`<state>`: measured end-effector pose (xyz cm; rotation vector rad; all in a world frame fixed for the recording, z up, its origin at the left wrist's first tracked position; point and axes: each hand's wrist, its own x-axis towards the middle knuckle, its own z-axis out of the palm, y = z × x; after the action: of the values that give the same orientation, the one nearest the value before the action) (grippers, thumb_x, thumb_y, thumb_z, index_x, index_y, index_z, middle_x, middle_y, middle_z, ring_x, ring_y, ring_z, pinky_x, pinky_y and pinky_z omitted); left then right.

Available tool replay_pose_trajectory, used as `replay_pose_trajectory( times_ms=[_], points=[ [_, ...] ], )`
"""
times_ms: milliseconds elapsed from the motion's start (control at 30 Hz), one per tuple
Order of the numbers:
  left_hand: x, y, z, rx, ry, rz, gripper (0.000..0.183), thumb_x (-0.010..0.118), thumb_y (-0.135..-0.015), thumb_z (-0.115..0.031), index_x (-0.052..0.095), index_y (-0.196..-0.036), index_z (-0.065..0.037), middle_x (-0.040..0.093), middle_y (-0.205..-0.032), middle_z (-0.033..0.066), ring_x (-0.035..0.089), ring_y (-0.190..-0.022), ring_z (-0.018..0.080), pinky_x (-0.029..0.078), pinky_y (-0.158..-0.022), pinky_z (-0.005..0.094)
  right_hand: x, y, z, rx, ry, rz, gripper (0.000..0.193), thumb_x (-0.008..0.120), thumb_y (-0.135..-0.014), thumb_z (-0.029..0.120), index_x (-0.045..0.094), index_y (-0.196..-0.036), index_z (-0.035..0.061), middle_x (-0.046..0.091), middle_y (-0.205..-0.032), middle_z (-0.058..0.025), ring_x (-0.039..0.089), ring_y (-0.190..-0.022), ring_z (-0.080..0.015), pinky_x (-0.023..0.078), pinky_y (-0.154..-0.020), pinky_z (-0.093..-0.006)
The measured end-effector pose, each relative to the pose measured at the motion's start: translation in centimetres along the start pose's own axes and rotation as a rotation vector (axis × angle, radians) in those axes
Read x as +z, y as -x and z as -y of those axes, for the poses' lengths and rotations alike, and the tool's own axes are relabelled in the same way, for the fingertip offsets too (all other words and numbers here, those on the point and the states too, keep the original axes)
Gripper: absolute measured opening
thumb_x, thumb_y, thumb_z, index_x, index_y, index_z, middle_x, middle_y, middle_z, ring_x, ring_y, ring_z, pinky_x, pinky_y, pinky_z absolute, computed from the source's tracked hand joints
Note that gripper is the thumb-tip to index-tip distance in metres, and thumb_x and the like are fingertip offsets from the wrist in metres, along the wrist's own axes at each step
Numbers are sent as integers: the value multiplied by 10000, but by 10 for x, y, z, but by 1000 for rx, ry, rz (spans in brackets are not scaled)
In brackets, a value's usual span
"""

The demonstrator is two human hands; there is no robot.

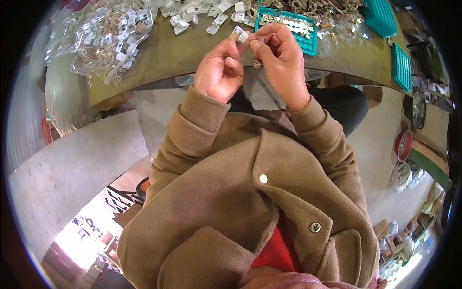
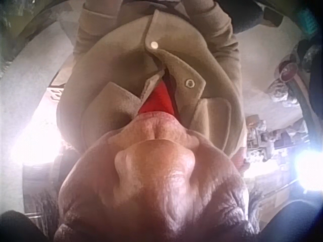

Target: The person repeatedly picks small white plastic housings and metal contacts from a teal tray, inserts the contacts into the housings, and places the assembled units on the table. The process is repeated continuously with both hands.

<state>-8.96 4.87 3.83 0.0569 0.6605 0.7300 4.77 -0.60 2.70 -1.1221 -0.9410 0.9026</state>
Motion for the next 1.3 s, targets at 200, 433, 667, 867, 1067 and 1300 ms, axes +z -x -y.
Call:
replay_pose_trajectory(
  times_ms=[200, 433, 667, 867, 1067, 1300],
  points=[
    [-5, -10, -3, 50, -332, -18, 233, 566, -985, -156, 601, -1159, -6, 684, -1114, 115, 687, -952, 109, 570, -618, 140, -25, 6, -1, -381, 595, -112, 144, 678, -829, 26, 617, -959, 38, 635, -866, -84, 606, -770, -227, 491, -684, -314],
    [-8, -10, -6, 205, -774, 38, 197, 580, -959, -119, 623, -1114, -3, 694, -1053, 108, 682, -903, 132, 580, -763, 244, -78, -17, 10, -191, 702, -261, 119, 663, -893, 108, 663, -951, 4, 630, -793, -54, 554, -690, -103, 467, -659, -249],
    [-9, -19, 15, 162, -777, 90, 170, 573, -955, -114, 611, -1081, -5, 694, -1004, 100, 679, -861, 124, 576, -747, 243, -78, -33, -6, -374, 1027, -192, 74, 662, -846, 111, 691, -900, 71, 627, -806, -109, 626, -690, -296, 500, -627, -364],
    [-8, -18, 16, 93, -764, 102, 193, 586, -950, -118, 620, -1100, -2, 704, -1007, 104, 689, -865, 126, 573, -742, 224, -75, -30, -21, -441, 1146, -201, 62, 687, -819, 130, 694, -878, 112, 630, -887, -54, 608, -833, -288, 476, -746, -399],
    [-4, -21, 16, 77, -722, 101, 217, 581, -968, -144, 626, -1125, -1, 709, -1033, 115, 697, -909, 139, 577, -752, 221, -80, -33, -14, -410, 1167, -85, 71, 673, -829, 119, 674, -899, 108, 626, -889, -83, 604, -817, -325, 486, -722, -416],
    [-3, -24, 16, 69, -668, 114, 238, 552, -982, -140, 621, -1155, 7, 700, -1080, 135, 695, -969, 169, 578, -806, 252, -81, -43, -3, -237, 972, -41, 170, 677, -853, 142, 706, -1011, 84, 666, -908, -101, 648, -767, -297, 518, -685, -375]
  ],
)
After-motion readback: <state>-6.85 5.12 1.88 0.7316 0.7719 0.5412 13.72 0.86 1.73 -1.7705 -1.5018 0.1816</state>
